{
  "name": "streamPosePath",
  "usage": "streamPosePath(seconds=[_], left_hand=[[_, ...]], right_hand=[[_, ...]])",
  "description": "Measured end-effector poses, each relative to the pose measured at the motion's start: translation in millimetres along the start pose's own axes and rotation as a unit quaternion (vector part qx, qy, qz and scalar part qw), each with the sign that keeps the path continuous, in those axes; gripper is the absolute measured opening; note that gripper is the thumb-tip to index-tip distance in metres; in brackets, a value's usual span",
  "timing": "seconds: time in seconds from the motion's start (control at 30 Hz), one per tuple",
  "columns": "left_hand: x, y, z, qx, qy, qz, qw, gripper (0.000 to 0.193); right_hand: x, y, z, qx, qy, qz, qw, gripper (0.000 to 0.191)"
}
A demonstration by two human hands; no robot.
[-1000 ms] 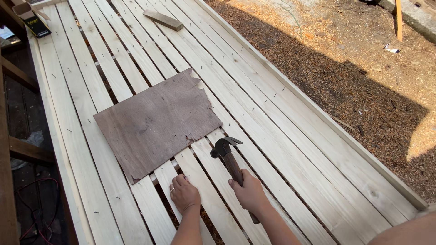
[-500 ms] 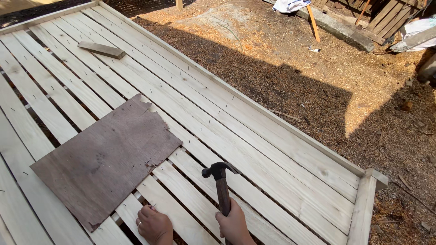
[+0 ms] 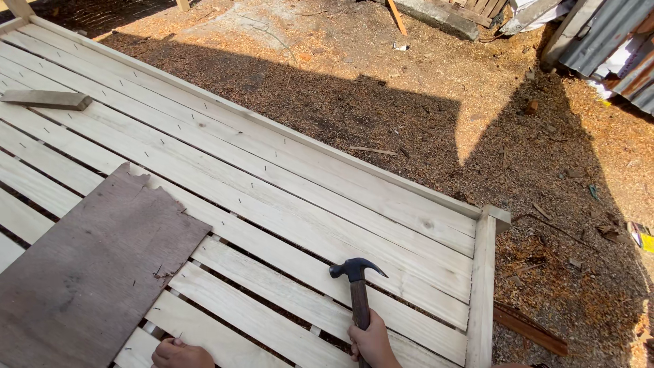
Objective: The person hammers nails into a slatted wooden furniture frame outdoors, driving nails one at a time along the slats. They pick nails from a small cardboard box, place each nail on a slat, and strike it with a claw hammer, working across different positions on the frame.
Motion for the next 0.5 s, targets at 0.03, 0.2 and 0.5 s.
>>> streamPosePath(seconds=[0.03, 0.2, 0.5], left_hand=[[-2.2, -4.6, 0.7, 0.009, 0.033, -0.018, 0.999, 0.015], [-16.7, -3.5, -24.2, 0.047, 0.221, -0.059, 0.972, 0.012], [-17.3, 101.0, -146.7, 0.118, 0.142, 0.139, 0.973, 0.011]], right_hand=[[-1.6, 0.0, -0.3, 0.019, -0.006, -0.001, 1.000, 0.033], [3.3, 2.4, 14.5, -0.036, 0.235, -0.107, 0.965, 0.034], [15.6, 7.3, 29.7, -0.061, 0.379, -0.162, 0.909, 0.040]])
Point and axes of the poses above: each hand's wrist, its own y-axis away from the middle knuckle, its own x-axis out of the palm, z = x × y, the point moved 2 cm from there along -y, towards the middle knuckle, and after that the axes turned 13 degrees about x, right-handed, at the moved point
